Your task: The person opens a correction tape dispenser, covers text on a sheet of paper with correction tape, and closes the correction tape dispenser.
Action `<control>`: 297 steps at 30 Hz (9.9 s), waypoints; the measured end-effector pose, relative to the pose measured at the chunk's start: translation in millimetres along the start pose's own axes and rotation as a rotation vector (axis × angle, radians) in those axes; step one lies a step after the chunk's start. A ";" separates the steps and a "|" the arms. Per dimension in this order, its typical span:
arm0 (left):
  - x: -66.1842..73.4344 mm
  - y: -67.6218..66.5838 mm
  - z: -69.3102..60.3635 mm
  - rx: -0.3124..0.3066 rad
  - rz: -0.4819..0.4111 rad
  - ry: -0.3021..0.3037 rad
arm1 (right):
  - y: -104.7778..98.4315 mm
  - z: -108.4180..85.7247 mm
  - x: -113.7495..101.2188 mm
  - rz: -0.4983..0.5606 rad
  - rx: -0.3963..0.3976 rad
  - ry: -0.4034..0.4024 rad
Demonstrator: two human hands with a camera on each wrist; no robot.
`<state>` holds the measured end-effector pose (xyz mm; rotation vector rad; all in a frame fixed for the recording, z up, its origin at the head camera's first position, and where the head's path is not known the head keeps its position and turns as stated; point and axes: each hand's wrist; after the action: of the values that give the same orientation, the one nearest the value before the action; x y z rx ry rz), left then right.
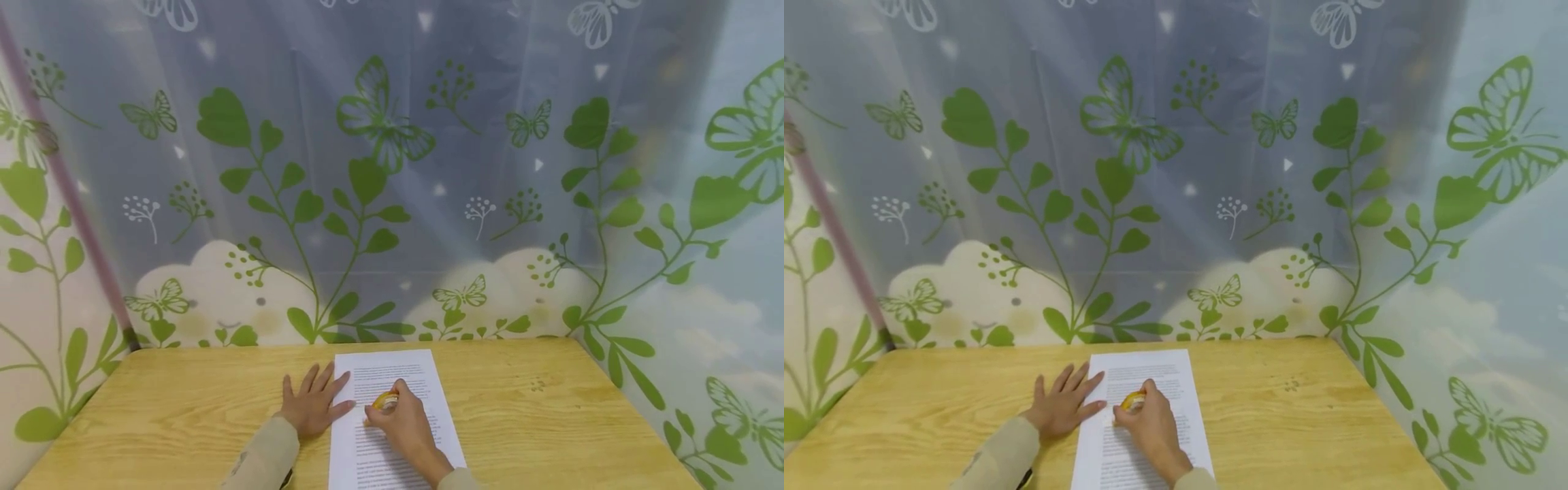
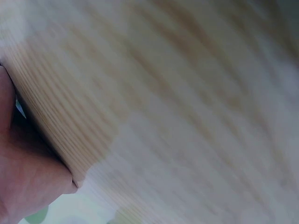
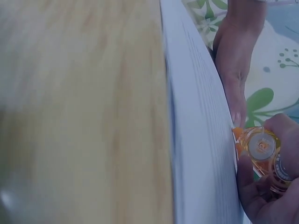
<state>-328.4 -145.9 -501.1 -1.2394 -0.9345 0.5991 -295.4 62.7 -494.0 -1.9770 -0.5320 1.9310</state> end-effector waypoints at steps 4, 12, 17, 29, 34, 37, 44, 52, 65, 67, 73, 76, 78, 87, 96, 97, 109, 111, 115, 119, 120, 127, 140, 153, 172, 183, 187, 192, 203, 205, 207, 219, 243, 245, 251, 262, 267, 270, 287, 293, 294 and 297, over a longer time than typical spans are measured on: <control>0.0 -0.7 0.1 -0.005 0.011 -0.003 | -7.8 2.0 4.7 0.005 -0.008 -0.009; 5.2 -3.6 0.6 -0.011 0.010 -0.005 | -21.0 4.2 12.4 0.013 -0.019 -0.006; 5.8 -3.2 0.4 -0.003 0.005 -0.002 | -28.2 5.2 16.4 0.008 -0.020 0.011; -2.7 2.7 1.0 0.012 -0.044 0.034 | -49.7 8.2 27.9 0.030 -0.028 0.001; -1.1 2.0 0.1 0.004 -0.038 0.029 | -59.3 8.6 32.2 0.024 -0.031 0.012; 0.7 -0.1 -0.1 -0.001 -0.033 0.024 | -65.3 8.9 34.4 0.020 -0.036 0.014; 6.1 -6.5 -1.2 -0.013 -0.029 0.012 | -78.0 9.7 39.9 0.008 -0.025 0.018; 7.0 -8.4 -3.1 -0.013 -0.033 0.005 | -89.2 10.9 44.4 0.008 -0.029 0.024; 4.0 -1.3 1.2 -0.012 -0.020 0.006 | -97.9 10.0 51.2 -0.009 -0.010 0.064; 5.1 -1.9 1.0 -0.016 -0.022 0.004 | -98.5 9.2 52.4 -0.007 -0.003 0.067; 8.1 -2.3 0.5 -0.023 -0.021 0.001 | -100.7 7.4 55.4 0.023 -0.001 0.079; 7.9 -0.9 1.0 -0.018 -0.026 0.007 | -102.6 7.4 57.7 0.039 0.003 0.096; 7.3 -0.3 1.3 -0.011 -0.029 0.011 | -103.7 7.6 58.9 0.041 0.005 0.106; 2.8 3.1 0.6 0.006 -0.046 0.024 | -102.4 9.6 63.6 0.126 0.021 0.133; 1.2 4.9 1.4 0.012 -0.020 0.000 | -105.8 12.8 71.9 0.502 0.088 0.315; 0.9 3.8 1.5 0.008 -0.021 -0.004 | -106.0 13.0 71.4 0.503 0.081 0.312; 8.6 -4.6 -1.2 0.002 -0.030 -0.005 | -108.4 7.9 66.6 0.675 0.139 0.324; 10.3 -7.5 -1.9 0.001 -0.022 -0.005 | -108.2 6.2 64.2 0.685 0.141 0.331; 8.1 -6.6 -1.1 -0.008 -0.010 -0.009 | -100.6 4.2 53.3 0.659 0.136 0.356; 7.9 -6.8 -1.2 -0.012 -0.003 -0.012 | -83.7 2.6 36.1 0.614 0.093 0.341; 8.5 -7.1 -1.4 -0.011 -0.002 -0.012 | -78.4 1.9 32.0 0.599 0.078 0.334; 9.4 -4.6 -0.2 -0.002 0.010 -0.015 | -33.4 0.0 12.8 0.508 -0.041 0.245; -4.6 8.9 5.1 0.016 0.010 -0.019 | 13.7 0.6 2.6 0.276 -0.003 0.183; -11.8 16.4 8.9 0.018 0.032 -0.024 | 16.1 -1.8 3.8 0.184 -0.027 0.117; -16.2 21.1 11.3 0.021 0.053 -0.014 | 12.2 -4.8 -3.0 0.092 -0.002 0.099; 6.5 -6.0 1.6 -0.028 0.014 -0.012 | 12.4 3.1 5.2 0.242 -0.039 0.144; 6.6 -5.5 1.3 -0.030 0.027 -0.022 | 12.1 6.4 8.5 0.326 -0.041 0.178; 2.9 -0.2 2.7 -0.036 0.027 -0.022 | 12.5 6.0 10.4 0.244 -0.054 0.148; -9.5 14.3 5.6 0.045 0.040 0.014 | 13.2 3.5 0.6 0.087 -0.069 0.016; -7.8 11.5 4.6 0.035 0.034 0.016 | 12.6 2.5 -2.2 0.058 -0.072 -0.010; -4.9 7.3 3.6 0.022 0.022 0.012 | 11.7 1.6 -3.8 0.036 -0.067 -0.020; 10.4 -10.7 0.4 -0.033 0.028 -0.022 | -0.2 4.0 0.4 0.056 -0.074 0.016; 8.3 -7.2 0.2 -0.017 0.000 -0.017 | -25.8 3.9 14.4 0.039 -0.080 0.009; 7.9 -7.0 0.3 -0.018 -0.003 -0.018 | -30.0 4.6 16.4 0.044 -0.089 0.008; 6.2 -6.2 0.7 -0.018 -0.003 -0.008 | -43.2 6.7 22.9 0.065 -0.100 0.029; 1.2 -3.8 3.1 -0.034 -0.049 -0.017 | -63.6 11.4 32.9 0.027 -0.083 0.056; -3.4 1.9 6.0 -0.022 -0.035 -0.016 | -75.4 11.7 36.7 0.031 -0.082 0.053; -1.0 -1.1 5.0 -0.016 -0.048 -0.008 | -83.1 11.7 40.4 0.026 -0.083 0.050; -10.7 11.4 6.2 -0.017 -0.056 -0.018 | -113.4 13.3 54.2 -0.015 -0.065 0.068; -3.5 1.0 0.9 -0.021 -0.038 -0.020 | -113.4 17.0 61.4 0.055 -0.075 0.105; -1.3 -1.6 -0.4 -0.024 -0.037 -0.019 | -113.0 17.7 63.5 0.082 -0.062 0.119; 4.8 -7.2 -3.3 -0.035 -0.033 -0.023 | -111.6 19.4 69.2 0.192 -0.023 0.161</control>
<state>-323.8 -145.5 -493.0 -1.2479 -0.9861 0.5744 -318.0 193.3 -501.9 -2.2462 -0.3341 1.8562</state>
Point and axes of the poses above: each hand's wrist, its own z-axis towards the middle knuckle, its own y-axis out of the palm, x = y × z, and after that the axes turned 13 degrees about y, right-handed
